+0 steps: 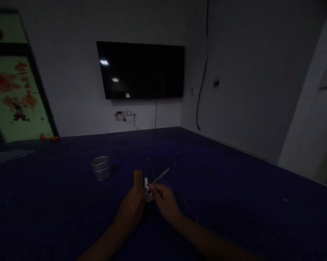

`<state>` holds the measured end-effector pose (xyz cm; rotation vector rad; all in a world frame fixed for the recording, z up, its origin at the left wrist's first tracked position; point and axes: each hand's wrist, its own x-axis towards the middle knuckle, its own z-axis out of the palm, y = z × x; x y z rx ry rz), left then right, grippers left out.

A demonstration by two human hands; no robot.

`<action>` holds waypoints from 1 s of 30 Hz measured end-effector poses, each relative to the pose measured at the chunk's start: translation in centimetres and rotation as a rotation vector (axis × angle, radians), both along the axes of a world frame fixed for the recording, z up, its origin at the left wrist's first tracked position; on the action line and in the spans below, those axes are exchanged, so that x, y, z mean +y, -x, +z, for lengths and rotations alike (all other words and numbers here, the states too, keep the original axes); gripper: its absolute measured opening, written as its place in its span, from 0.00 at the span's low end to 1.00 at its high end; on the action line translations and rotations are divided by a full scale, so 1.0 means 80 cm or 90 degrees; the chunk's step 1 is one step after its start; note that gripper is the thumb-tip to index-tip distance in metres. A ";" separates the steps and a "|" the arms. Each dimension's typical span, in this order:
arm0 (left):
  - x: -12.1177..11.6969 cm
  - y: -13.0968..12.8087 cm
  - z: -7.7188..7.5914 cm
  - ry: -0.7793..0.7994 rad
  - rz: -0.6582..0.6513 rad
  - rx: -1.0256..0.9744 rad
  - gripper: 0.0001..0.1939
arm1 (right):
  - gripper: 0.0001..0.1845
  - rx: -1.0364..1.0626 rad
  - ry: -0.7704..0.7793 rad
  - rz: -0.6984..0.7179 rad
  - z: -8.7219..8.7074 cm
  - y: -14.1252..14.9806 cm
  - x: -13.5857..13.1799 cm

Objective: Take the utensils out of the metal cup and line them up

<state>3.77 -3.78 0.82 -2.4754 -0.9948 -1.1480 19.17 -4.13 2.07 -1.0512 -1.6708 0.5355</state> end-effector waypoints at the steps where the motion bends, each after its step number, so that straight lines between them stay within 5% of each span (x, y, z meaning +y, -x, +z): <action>1: -0.001 0.000 0.000 -0.001 -0.006 0.002 0.13 | 0.24 0.040 0.015 0.011 0.001 0.001 0.000; 6: -0.005 -0.004 0.005 -0.040 -0.018 0.045 0.21 | 0.22 0.163 0.044 0.023 0.007 -0.002 -0.002; 13: -0.008 0.000 0.008 -0.079 -0.021 0.058 0.19 | 0.23 0.248 0.061 0.007 0.010 -0.009 0.002; 22: -0.005 0.003 0.004 -0.103 0.016 0.044 0.19 | 0.17 0.241 0.121 0.133 -0.001 0.007 -0.004; 30: -0.003 0.003 0.011 -0.008 0.044 0.010 0.19 | 0.20 0.247 0.060 -0.028 -0.004 -0.015 0.019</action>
